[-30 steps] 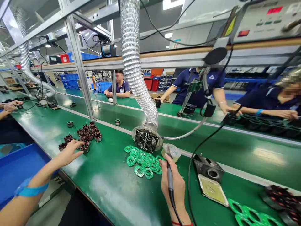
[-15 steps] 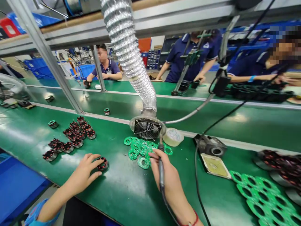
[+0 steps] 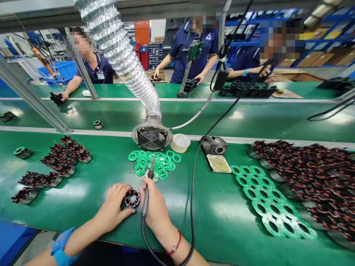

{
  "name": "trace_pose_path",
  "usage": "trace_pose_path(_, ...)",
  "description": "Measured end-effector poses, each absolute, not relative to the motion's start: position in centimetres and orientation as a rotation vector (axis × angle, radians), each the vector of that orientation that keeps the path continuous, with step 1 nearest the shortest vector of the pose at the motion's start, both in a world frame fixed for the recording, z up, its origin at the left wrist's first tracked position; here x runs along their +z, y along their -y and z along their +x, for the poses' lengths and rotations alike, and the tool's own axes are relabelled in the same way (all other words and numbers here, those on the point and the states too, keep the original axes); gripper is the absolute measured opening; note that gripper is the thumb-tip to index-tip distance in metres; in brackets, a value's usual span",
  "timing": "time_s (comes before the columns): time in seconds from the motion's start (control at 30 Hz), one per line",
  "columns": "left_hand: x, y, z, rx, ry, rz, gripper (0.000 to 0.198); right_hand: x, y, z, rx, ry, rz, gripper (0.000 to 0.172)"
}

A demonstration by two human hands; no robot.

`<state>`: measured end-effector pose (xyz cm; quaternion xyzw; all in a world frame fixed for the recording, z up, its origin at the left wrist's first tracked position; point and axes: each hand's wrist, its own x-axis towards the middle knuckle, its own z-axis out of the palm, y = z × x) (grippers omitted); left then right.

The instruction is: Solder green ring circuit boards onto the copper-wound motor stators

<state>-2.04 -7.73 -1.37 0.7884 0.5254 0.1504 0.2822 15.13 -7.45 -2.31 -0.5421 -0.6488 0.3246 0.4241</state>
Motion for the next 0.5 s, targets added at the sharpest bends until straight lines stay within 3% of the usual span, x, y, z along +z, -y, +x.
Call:
trace_pose_path(0.1,-1.1,6.4,-1.1,0.427,-1.333,2.092,0.038,-2.6,6.9,16.5,0.748,1.566,-1.439,0.026)
trace_pose_path(0.27,0.9,2.8,-2.2,0.432,-1.163,2.028,0.05,-2.8,5.8,18.9,0.582,1.595,-1.655,0.033)
trace_pose_path(0.5,1.3,0.3,-2.9,0.234,-1.035,2.291,0.047,-3.6,3.7,18.0,0.342,1.957,-1.674,0.045)
